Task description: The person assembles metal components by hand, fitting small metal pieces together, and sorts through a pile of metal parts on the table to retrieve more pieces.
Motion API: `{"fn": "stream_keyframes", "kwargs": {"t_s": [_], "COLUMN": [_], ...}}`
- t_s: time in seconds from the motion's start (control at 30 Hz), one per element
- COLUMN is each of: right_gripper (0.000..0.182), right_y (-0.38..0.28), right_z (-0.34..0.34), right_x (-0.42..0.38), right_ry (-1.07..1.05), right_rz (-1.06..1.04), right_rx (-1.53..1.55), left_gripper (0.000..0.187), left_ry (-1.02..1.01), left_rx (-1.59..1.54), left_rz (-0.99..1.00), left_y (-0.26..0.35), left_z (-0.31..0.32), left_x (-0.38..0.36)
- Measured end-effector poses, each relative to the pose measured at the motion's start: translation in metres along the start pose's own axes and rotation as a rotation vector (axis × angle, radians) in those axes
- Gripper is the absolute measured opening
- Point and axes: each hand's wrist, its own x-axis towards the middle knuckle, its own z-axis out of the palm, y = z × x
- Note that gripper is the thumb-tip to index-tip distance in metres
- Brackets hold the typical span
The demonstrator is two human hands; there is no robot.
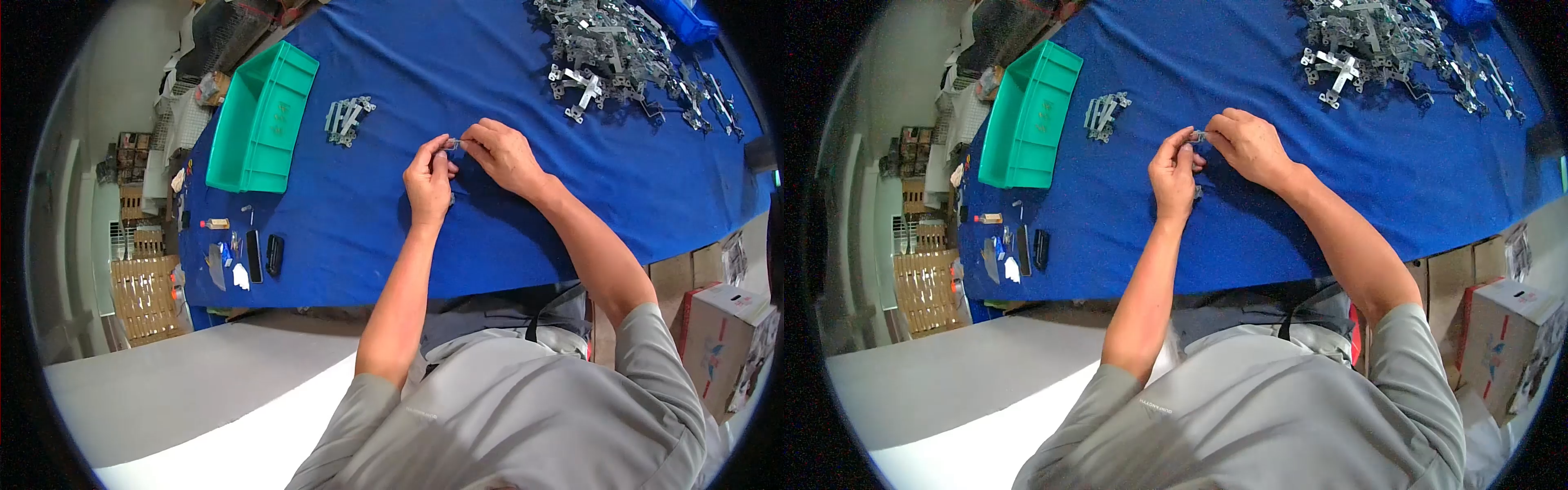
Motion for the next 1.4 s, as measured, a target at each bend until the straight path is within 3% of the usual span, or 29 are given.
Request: {"fn": "stream_keyframes", "kwargs": {"t_s": [0.17, 0.6, 0.8, 0.9, 1.1, 1.4], "right_gripper": [0.019, 0.013, 0.02, 0.014, 0.017, 0.02], "right_y": [0.0002, 0.0003, 0.0033, 0.003, -0.0053, -0.0027], "right_z": [0.0005, -0.0013, 0.0011, 0.0023, -0.0006, 0.0043], "right_x": [-0.0011, 0.001, 0.0017, 0.0014, 0.0023, 0.0047], "right_ry": [-0.001, 0.053, 0.015, 0.033, 0.048, -0.017], "right_rz": [-0.001, -0.033, 0.02, -0.026, 0.084, 0.051], "right_rx": [0.004, 0.099, 0.039, 0.058, 0.101, 0.019], "left_gripper": [0.022, 0.03, 0.027, 0.026, 0.026, 0.028], "left_ry": [0.036, -0.001, 0.001, 0.006, -0.048, -0.054], "left_rx": [-0.127, 0.036, 0.002, -0.005, 0.093, 0.026], "left_rz": [-0.017, 0.085, -0.001, -0.013, -0.015, -0.035], "left_y": [-0.0001, -0.0034, -0.0032, -0.0057, -0.0023, -0.0025], "left_z": [0.0029, -0.0037, -0.0026, -0.0024, -0.0054, -0.0043], "left_x": [0.0, 0.0002, 0.0001, 0.0008, 0.0005, 0.0]}}
